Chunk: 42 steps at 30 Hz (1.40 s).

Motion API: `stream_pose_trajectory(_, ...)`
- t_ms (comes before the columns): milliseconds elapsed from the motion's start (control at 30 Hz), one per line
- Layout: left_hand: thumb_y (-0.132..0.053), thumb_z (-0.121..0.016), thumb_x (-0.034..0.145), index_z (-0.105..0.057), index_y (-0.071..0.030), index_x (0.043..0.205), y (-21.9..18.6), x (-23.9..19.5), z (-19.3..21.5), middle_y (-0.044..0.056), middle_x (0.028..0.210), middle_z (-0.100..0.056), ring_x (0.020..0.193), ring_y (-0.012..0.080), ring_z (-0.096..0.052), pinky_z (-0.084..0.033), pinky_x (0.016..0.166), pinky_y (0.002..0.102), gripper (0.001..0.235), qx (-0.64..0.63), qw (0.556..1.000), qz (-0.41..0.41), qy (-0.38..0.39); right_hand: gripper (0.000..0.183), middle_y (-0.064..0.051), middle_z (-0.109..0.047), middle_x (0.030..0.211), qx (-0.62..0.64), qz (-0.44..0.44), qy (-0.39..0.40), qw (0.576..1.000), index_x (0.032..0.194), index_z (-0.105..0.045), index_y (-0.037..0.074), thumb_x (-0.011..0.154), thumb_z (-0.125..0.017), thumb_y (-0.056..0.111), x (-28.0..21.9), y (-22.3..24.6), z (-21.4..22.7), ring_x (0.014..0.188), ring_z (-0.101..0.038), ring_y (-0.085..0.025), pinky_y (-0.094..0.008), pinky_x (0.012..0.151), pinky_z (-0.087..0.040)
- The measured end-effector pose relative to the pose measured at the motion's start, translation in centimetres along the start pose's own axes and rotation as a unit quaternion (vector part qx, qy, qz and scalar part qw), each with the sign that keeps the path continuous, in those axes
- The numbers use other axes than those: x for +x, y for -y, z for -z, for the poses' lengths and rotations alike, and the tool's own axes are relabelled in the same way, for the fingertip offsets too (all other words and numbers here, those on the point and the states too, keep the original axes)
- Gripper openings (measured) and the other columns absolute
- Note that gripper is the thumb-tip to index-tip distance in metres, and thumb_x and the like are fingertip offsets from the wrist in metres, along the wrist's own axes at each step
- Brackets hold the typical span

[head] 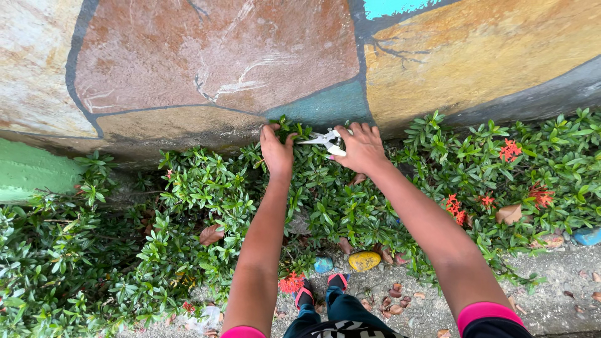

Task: The person uses pruning shears to trim a flowering shrub along a curb. They repeatedly reach into the foliage, cut small branches, and drop the cuttings onto the ground.

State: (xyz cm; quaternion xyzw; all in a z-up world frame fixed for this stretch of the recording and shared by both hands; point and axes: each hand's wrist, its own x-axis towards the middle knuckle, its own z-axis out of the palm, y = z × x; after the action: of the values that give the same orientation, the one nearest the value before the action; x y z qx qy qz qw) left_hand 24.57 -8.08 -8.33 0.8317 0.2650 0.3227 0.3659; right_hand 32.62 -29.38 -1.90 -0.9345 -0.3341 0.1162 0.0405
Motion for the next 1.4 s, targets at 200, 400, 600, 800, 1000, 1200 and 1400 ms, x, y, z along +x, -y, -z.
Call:
stream_pose_trajectory(200, -0.012, -0.091, 0.071, -0.051, -0.004, 0.116, -0.9, 0.6, 0.5, 0.015, 0.099, -0.07, 0.098, 0.037, -0.062, -0.049, 0.09, 0.047, 0.06, 0.105, 0.993, 0.013, 0.058, 0.091, -0.015, -0.058, 0.135, 0.007, -0.014, 0.004, 1.0, 0.15, -0.05, 0.019, 0.077, -0.079, 0.063, -0.3, -0.4, -0.3, 0.127, -0.05, -0.033, -0.047, 0.103, -0.039)
stream_pose_trajectory(400, -0.009, -0.087, 0.073, -0.054, -0.01, 0.134, -0.7, 1.5, 1.4, 0.021, 0.114, -0.07, 0.107, 0.0407, -0.066, -0.053, 0.093, 0.048, 0.069, 0.161, 0.968, 0.077, 0.179, 0.088, -0.016, -0.059, 0.133, 0.016, 0.006, 0.006, 1.0, 0.15, -0.05, 0.021, 0.078, -0.079, 0.062, -0.2, 1.1, -0.3, 0.128, -0.05, -0.033, -0.045, 0.104, -0.038)
stream_pose_trajectory(600, -0.005, -0.088, 0.066, -0.071, -0.005, 0.11, 1.2, 1.5, 1.2, 0.023, 0.114, -0.066, 0.097, 0.0404, -0.068, -0.056, 0.084, 0.046, 0.047, 0.134, 0.987, -0.043, 0.075, 0.086, -0.015, -0.059, 0.133, 0.012, 0.018, -0.016, 1.0, 0.149, -0.052, 0.022, 0.077, -0.08, 0.059, -0.3, 2.3, -0.2, 0.128, -0.049, -0.032, -0.046, 0.105, -0.036)
stream_pose_trajectory(800, -0.025, -0.098, 0.064, -0.069, 0.002, 0.097, 1.6, 2.2, -1.3, 0.018, 0.096, -0.071, 0.082, 0.0342, -0.071, -0.058, 0.078, 0.045, 0.052, 0.027, 0.995, 0.089, -0.022, 0.091, -0.016, -0.058, 0.134, 0.011, 0.0, -0.025, 1.0, 0.149, -0.052, 0.017, 0.075, -0.082, 0.06, -0.6, 3.1, -0.6, 0.127, -0.049, -0.031, -0.045, 0.102, -0.037)
stream_pose_trajectory(1000, -0.017, -0.092, 0.072, -0.073, -0.001, 0.084, 2.1, 1.7, -2.0, 0.018, 0.087, -0.071, 0.077, 0.0362, -0.069, -0.055, 0.072, 0.045, 0.028, 0.007, 0.995, 0.002, -0.1, 0.09, -0.016, -0.059, 0.132, 0.031, -0.013, -0.046, 0.998, 0.149, -0.052, 0.017, 0.075, -0.082, 0.058, -1.8, 1.3, -1.2, 0.122, -0.051, -0.031, -0.044, 0.099, -0.038)
stream_pose_trajectory(1200, -0.017, -0.088, 0.086, -0.067, -0.001, 0.089, 0.5, 1.0, 2.5, 0.017, 0.084, -0.073, 0.077, 0.0331, -0.07, -0.055, 0.073, 0.042, 0.026, 0.026, 0.985, -0.071, 0.157, 0.092, -0.016, -0.059, 0.129, 0.034, -0.001, -0.018, 0.999, 0.15, -0.052, 0.016, 0.076, -0.081, 0.062, -2.4, -0.6, -0.6, 0.12, -0.051, -0.03, -0.044, 0.098, -0.038)
stream_pose_trajectory(1400, -0.018, -0.086, 0.077, -0.08, -0.008, 0.115, -2.1, 0.8, 7.1, 0.018, 0.112, -0.074, 0.11, 0.0435, -0.062, -0.051, 0.089, 0.052, 0.04, 0.024, 0.933, -0.288, 0.216, 0.09, -0.014, -0.059, 0.128, 0.038, 0.062, -0.045, 0.996, 0.148, -0.055, 0.017, 0.074, -0.082, 0.061, -2.1, 1.1, -1.6, 0.12, -0.051, -0.03, -0.043, 0.099, -0.038)
